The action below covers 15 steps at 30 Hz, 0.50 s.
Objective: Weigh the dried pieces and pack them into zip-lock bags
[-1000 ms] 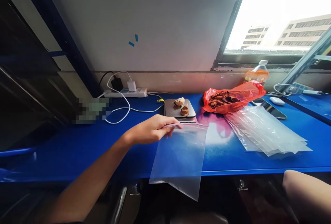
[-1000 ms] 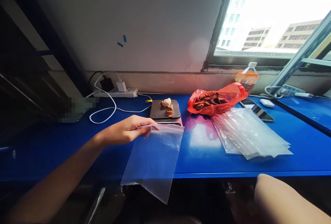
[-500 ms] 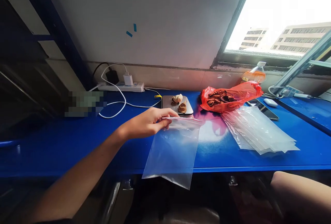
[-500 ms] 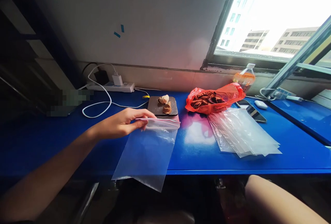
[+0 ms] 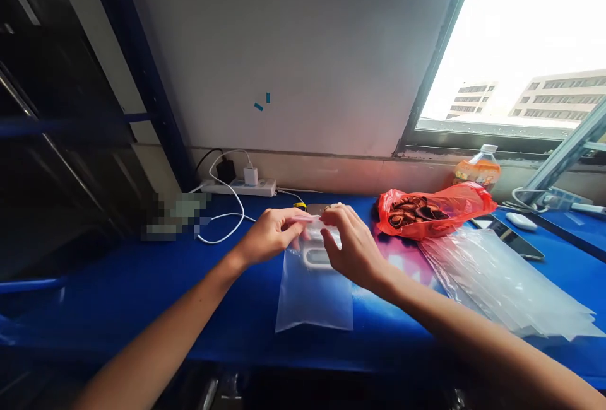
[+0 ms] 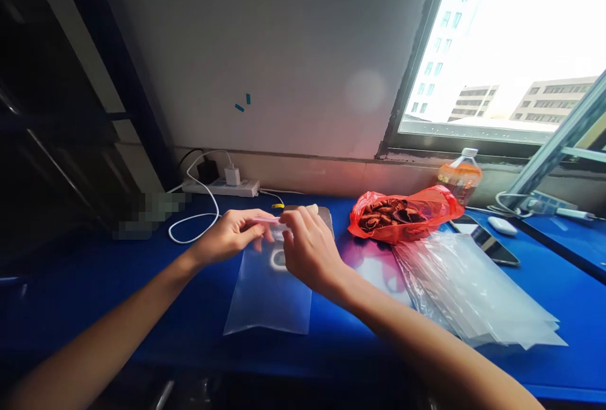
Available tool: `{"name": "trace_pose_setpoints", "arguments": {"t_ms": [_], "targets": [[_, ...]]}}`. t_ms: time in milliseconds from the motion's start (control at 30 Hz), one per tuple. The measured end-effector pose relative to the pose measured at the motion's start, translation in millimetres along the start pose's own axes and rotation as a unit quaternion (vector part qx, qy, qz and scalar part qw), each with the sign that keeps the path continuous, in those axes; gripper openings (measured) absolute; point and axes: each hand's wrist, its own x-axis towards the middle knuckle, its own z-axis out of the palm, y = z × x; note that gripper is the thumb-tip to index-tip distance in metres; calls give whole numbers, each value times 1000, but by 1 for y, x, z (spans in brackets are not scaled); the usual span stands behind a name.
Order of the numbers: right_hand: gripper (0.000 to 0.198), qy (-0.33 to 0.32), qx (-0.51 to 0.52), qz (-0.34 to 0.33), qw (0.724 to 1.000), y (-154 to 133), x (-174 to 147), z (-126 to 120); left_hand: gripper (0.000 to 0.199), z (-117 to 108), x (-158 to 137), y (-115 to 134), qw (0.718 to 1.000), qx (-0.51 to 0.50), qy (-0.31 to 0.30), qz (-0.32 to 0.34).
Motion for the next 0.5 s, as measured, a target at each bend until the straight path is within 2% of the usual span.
{"name": "trace_pose_setpoints", "arguments": {"t_ms": [167, 367, 500], "targets": [[9, 15, 28, 37, 999, -1, -23, 11, 27, 7, -4, 3, 999, 13, -44, 9], [6, 52, 52, 46, 996, -6, -21, 14, 26, 10, -3, 4, 998, 3, -65, 8], [7, 19, 54, 20, 998, -8, -17, -6, 26, 8, -2, 1, 997, 32, -73, 14]]}}
